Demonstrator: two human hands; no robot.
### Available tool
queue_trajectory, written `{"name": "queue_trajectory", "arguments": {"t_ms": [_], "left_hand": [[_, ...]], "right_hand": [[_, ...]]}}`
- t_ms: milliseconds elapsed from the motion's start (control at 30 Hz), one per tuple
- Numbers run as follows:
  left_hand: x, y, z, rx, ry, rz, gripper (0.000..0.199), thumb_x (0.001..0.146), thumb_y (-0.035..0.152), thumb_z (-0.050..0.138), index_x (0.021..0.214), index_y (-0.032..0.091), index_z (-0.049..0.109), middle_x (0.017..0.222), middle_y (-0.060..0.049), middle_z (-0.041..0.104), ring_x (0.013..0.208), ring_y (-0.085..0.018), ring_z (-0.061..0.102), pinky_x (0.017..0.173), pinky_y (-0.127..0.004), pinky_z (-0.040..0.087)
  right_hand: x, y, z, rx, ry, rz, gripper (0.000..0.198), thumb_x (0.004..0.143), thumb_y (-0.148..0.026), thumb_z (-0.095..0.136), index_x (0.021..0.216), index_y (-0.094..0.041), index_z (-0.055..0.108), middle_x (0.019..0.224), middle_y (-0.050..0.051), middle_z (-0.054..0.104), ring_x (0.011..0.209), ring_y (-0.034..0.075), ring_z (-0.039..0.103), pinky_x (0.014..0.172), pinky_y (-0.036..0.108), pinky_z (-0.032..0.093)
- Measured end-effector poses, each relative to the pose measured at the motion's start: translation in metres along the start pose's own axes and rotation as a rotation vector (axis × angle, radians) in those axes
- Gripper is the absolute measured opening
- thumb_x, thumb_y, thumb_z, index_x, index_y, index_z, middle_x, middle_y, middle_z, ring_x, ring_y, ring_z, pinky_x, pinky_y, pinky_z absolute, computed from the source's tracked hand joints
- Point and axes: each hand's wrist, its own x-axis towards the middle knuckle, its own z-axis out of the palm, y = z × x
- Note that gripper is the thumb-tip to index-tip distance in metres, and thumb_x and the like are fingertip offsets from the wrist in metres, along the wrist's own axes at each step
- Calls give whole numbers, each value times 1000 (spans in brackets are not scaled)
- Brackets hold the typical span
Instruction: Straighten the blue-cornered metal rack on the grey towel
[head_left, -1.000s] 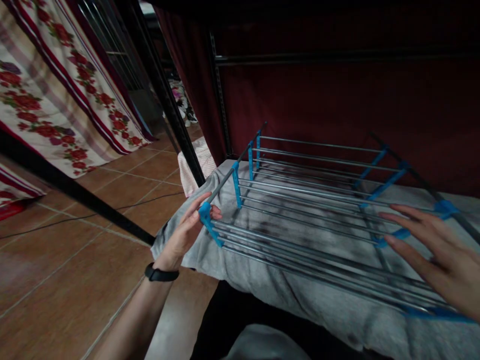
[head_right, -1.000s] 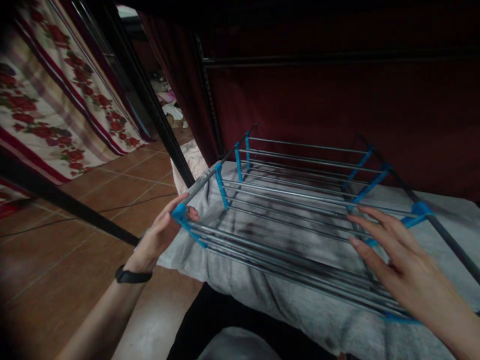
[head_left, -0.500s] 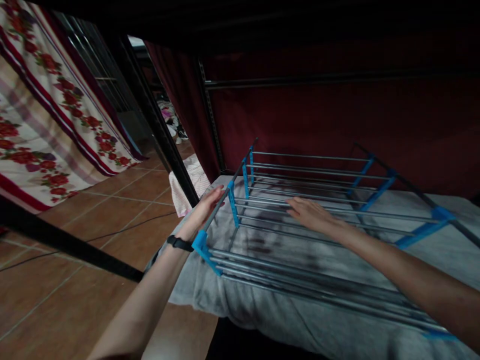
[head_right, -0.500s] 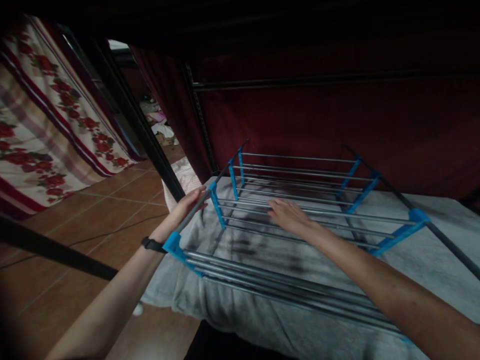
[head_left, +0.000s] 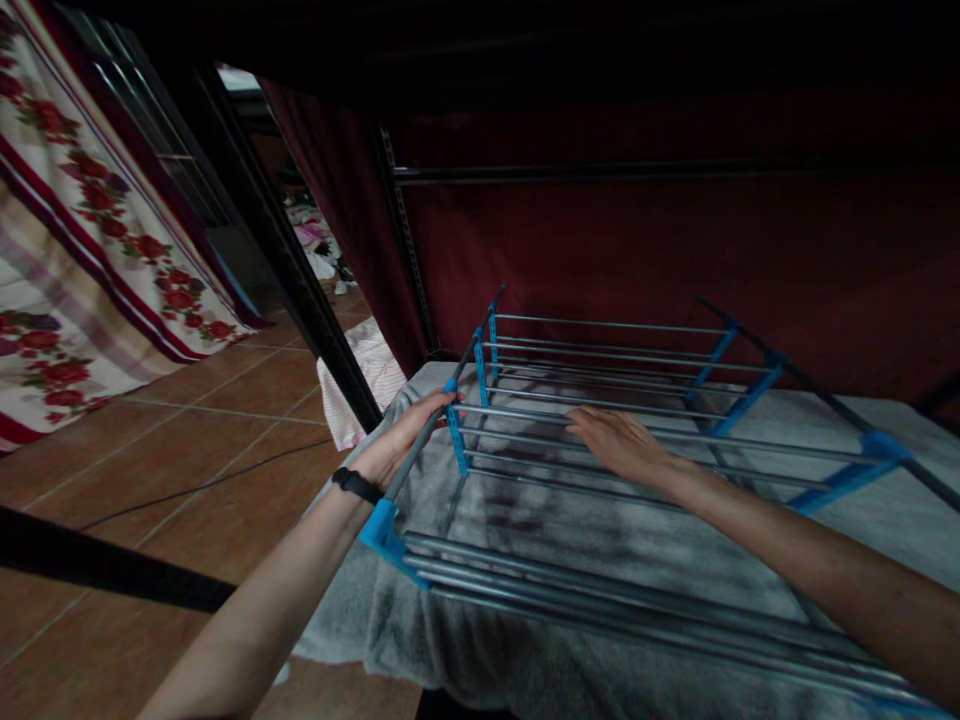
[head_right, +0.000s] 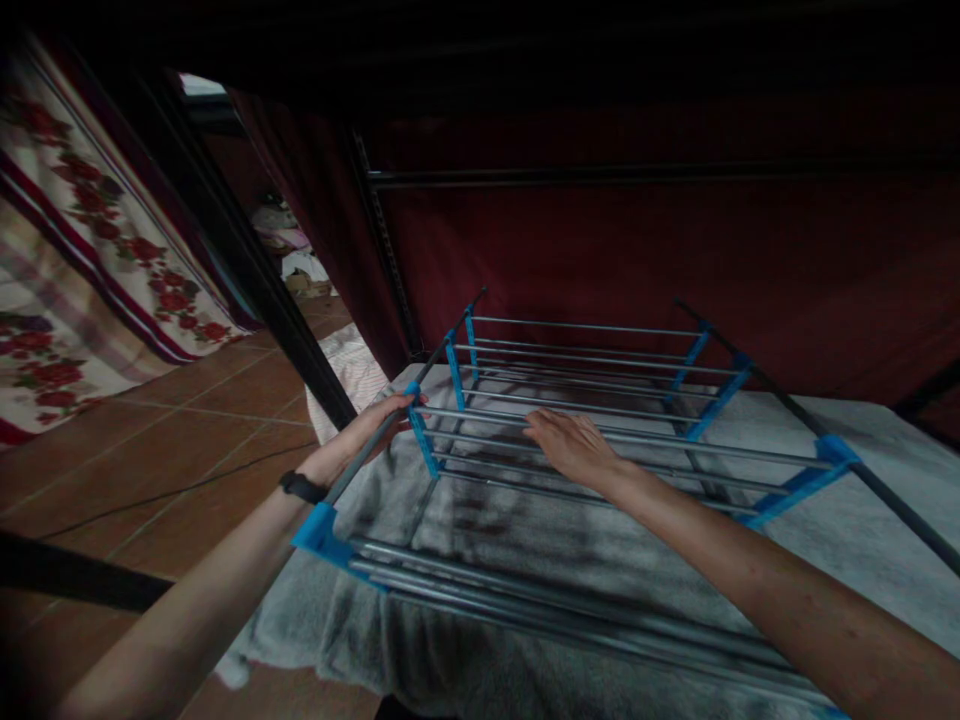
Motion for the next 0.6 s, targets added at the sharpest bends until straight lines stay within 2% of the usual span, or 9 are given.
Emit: {"name": "queue_trajectory", "arguments": {"t_ms": [233, 433, 600], "left_hand": [[-2, 5, 2, -63, 10, -98, 32, 67, 37, 80, 89, 16, 70, 87, -5, 71, 82, -20, 66, 77, -30, 51], [0, 2, -1, -72, -14, -123, 30, 71, 37, 79, 90, 16, 70, 86, -6, 72, 78, -20, 66, 72, -30, 52], [1, 0, -1, -90, -24, -113, 28, 73, 37, 80, 88, 16, 70, 87, -6, 71, 80, -20, 67, 75, -31, 53]], "right_hand": [[4, 6, -2, 19, -19, -11, 25, 108, -30, 39, 114, -20, 61, 105, 8, 71, 93, 23, 69, 69, 29, 38], [6, 10, -2, 65, -38, -27, 27, 107, -30, 40, 122, -21, 61, 111, 9, 71, 97, 24, 69, 76, 30, 44], [8, 12, -2, 88, -37, -34, 32, 108, -33, 38, 126, -21, 62, 118, 10, 71, 103, 25, 69, 85, 32, 47]]}}
